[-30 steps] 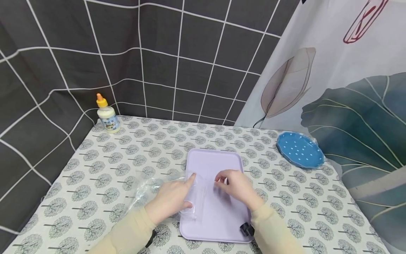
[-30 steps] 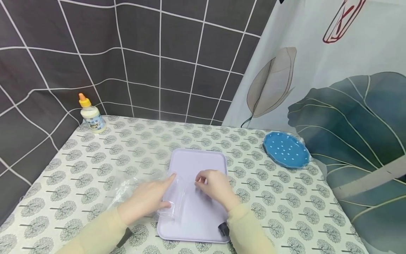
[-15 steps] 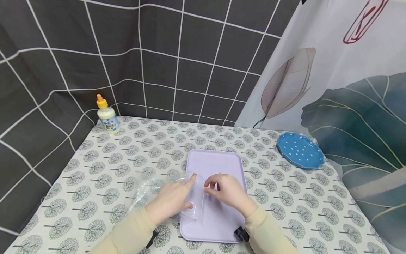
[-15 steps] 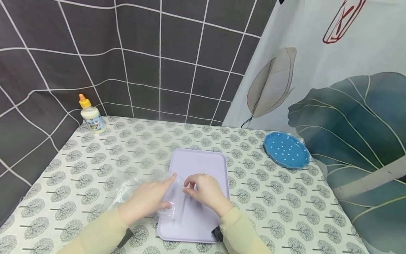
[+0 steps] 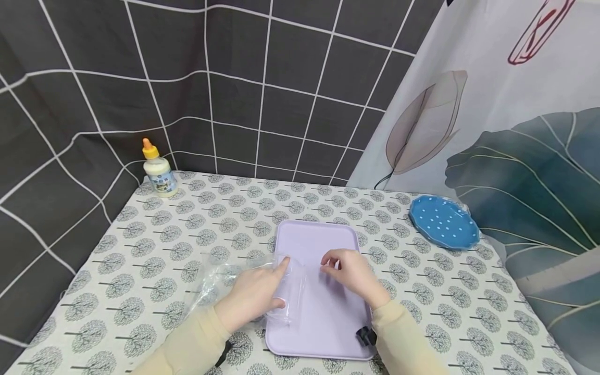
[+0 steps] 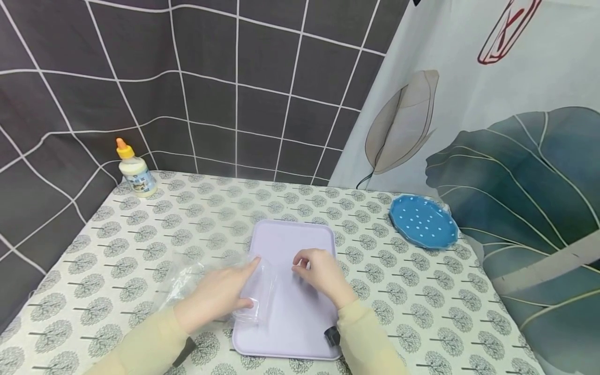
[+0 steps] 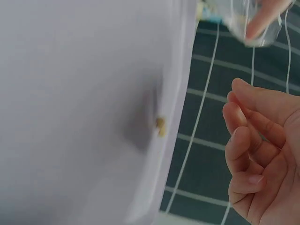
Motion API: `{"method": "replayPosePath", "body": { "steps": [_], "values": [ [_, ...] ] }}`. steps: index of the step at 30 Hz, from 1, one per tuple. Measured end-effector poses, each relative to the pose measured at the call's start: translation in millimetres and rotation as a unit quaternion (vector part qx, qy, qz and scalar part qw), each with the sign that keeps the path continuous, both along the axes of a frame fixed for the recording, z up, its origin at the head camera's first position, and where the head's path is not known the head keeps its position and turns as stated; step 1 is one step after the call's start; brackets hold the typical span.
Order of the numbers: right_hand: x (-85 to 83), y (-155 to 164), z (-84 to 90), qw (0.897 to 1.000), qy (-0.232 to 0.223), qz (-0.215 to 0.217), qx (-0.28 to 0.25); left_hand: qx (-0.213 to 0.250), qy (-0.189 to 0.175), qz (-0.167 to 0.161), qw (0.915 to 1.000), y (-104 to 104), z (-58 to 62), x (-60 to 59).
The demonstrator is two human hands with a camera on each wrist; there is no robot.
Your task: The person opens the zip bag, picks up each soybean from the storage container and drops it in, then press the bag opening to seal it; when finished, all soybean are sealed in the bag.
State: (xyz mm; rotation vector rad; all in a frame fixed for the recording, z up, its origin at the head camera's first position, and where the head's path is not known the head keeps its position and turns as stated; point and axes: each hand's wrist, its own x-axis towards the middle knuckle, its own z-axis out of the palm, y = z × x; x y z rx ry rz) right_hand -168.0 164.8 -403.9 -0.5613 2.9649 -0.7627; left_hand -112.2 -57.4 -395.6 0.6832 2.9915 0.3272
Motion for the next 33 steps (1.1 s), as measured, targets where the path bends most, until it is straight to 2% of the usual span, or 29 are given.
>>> {"method": "replayPosePath", "body": {
  "steps": [4,8,14,26,33],
  "values": [
    [-9.5,11.3,-6.1,0.999,-0.021,-0.035,0.010,0.001,0.006,-0.003,1.0000,0.0,-0.4,0.1],
    [-14.0,17.1,-11.5,0.998,-0.030,-0.052,0.015,0.000,0.006,-0.005,1.0000,-0.1,-1.4,0.1],
    [-18.5,18.2,-14.5,0.997,-0.032,-0.059,0.035,-0.004,0.001,-0.002,1.0000,0.4,-0.5,-0.2],
    [-23.3,10.8,-14.6,0.990,-0.053,-0.076,0.111,-0.006,0.003,-0.005,1.0000,1.8,1.1,-0.4],
    [-25.3,5.0,-16.2,0.988,-0.051,-0.074,0.126,-0.007,0.005,-0.006,0.9999,1.4,0.2,-0.3]
  ]
}}
